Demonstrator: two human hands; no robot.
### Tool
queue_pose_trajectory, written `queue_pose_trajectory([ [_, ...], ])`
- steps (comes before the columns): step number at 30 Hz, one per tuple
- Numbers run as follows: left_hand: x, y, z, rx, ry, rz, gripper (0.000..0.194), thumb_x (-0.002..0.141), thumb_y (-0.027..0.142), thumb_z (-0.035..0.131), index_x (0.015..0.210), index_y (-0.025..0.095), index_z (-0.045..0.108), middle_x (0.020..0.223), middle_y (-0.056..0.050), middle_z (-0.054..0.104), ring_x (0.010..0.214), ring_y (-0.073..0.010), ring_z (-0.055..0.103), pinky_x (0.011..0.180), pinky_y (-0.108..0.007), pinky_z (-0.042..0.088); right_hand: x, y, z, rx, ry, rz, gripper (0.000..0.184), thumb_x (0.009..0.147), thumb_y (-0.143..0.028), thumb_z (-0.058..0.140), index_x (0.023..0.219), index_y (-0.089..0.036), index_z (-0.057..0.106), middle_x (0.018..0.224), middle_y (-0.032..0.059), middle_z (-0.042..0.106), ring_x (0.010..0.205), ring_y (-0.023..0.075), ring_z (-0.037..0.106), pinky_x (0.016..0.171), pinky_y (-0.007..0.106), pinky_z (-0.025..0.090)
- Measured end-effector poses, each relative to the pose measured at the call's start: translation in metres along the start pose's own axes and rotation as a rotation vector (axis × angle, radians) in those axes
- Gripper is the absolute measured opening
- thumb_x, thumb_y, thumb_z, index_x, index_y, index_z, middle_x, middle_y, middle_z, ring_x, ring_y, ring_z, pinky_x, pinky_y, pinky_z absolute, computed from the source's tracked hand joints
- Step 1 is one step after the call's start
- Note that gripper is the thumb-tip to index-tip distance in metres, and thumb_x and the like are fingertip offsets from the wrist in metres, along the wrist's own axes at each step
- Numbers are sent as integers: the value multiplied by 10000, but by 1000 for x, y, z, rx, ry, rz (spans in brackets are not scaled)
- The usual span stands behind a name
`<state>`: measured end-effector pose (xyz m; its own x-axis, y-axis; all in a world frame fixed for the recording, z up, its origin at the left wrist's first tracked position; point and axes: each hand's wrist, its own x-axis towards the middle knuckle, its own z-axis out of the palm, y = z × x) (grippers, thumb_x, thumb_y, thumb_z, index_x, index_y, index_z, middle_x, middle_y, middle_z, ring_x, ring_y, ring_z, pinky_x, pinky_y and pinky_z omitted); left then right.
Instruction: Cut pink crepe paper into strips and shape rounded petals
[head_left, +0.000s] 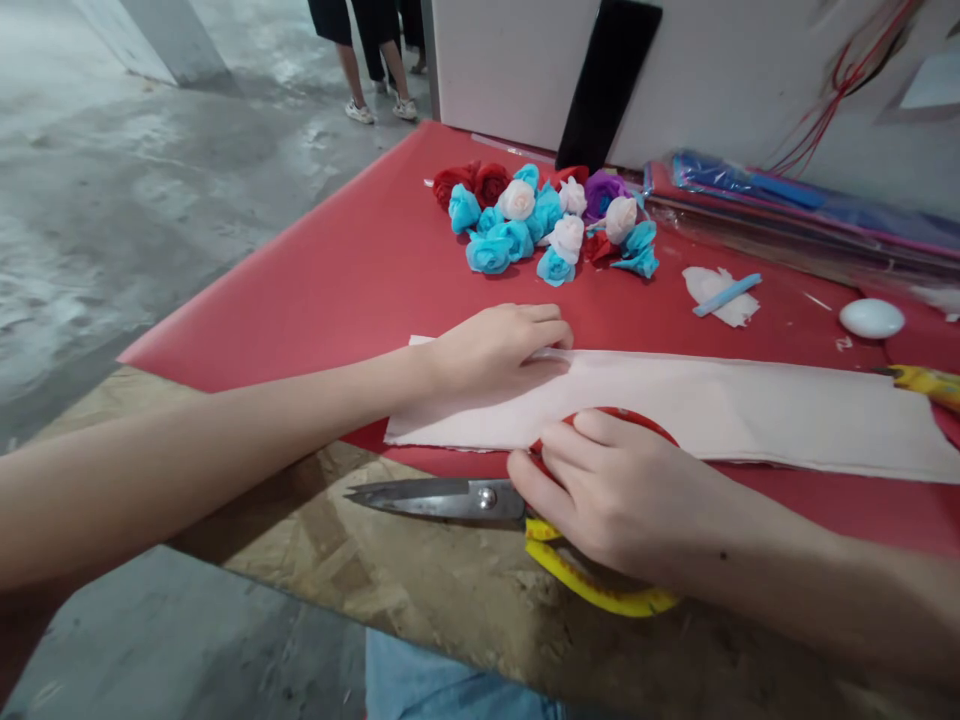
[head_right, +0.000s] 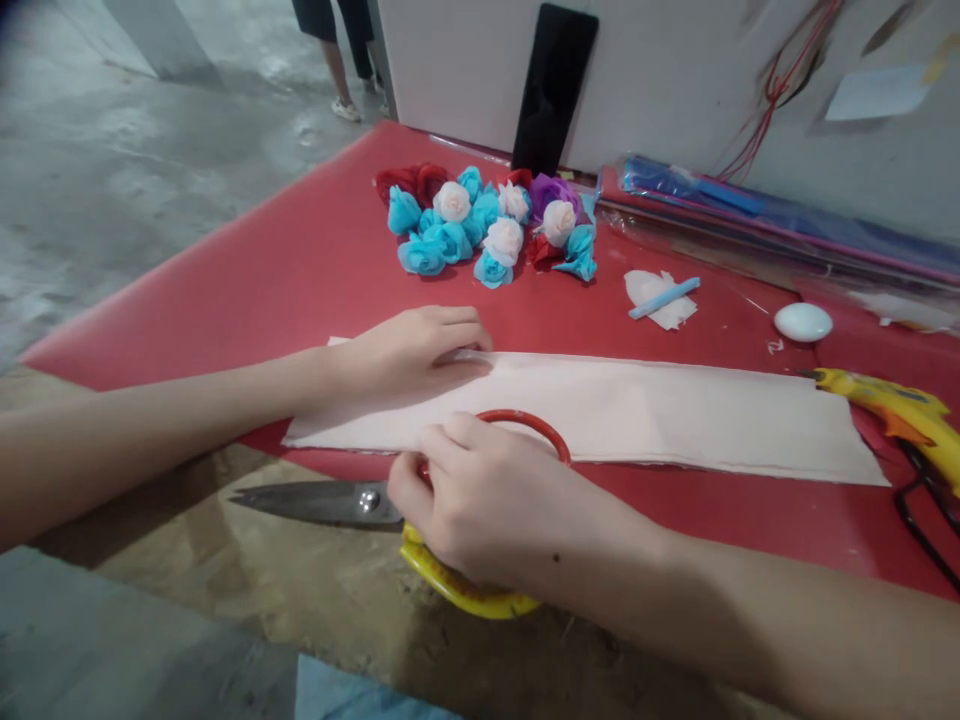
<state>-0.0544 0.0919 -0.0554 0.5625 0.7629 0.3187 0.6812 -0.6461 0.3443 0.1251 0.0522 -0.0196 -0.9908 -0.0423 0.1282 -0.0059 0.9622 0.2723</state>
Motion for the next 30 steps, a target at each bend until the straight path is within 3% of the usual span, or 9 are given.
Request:
queue_pose_trajectory([
  [4, -1, -1, -1, -25, -17, -4, 149, 875, 228, 464, 897, 140, 583, 854, -44, 581, 734, -152, 549, 636, -247, 396, -29, 0, -9, -38, -44, 30, 271, 849, -51, 342, 997, -75, 569, 670, 63, 559, 640, 195, 471, 612, 329, 295],
  [7, 0, 0, -1, -24, -28, -11, 165, 882, 246, 456, 893, 147, 588, 854, -49, 580, 765, -164, 558, 675, -259, 403, -57, 6, -18, 6, -88, 142, 243, 853, -82, 361, 988, -90, 563, 667, 47, 553, 635, 188, 452, 629, 323, 311],
  [13, 0, 7, -5, 12, -43, -13, 207, 898, 261, 406, 853, 157, 579, 829, -64, 603, 743, -179, 575, 666, -281, 431, -113, 36, -29, -12, 61, 589, 188, 866, -173, 405, 891, -115, 582, 650, 45, 549, 621, 181, 465, 590, 285, 341],
  [18, 0, 2, -11, 43, -66, 44, 201, 903, 258, 400, 899, 166, 579, 831, -64, 618, 756, -183, 592, 672, -282, 453, -144, 75, -28, 22, -19, 990, 240, 799, -253, 504, 988, -147, 607, 755, 63, 587, 675, 196, 546, 607, 286, 389],
  [24, 1, -11, -20, 33, -139, 144, 200, 892, 250, 412, 891, 181, 600, 873, -75, 644, 795, -197, 609, 698, -301, 475, -137, 98, -19, 177, -105, 990, 259, 774, -197, 563, 1029, -186, 603, 907, 65, 634, 804, 187, 601, 638, 262, 431],
  [30, 3, -8, -22, -36, -188, 23, 222, 883, 259, 383, 888, 204, 599, 884, -73, 650, 809, -209, 606, 711, -303, 486, -114, 109, 1, 315, -200, 898, 207, 858, -284, 545, 999, -136, 580, 969, 55, 614, 849, 176, 595, 710, 336, 492],
])
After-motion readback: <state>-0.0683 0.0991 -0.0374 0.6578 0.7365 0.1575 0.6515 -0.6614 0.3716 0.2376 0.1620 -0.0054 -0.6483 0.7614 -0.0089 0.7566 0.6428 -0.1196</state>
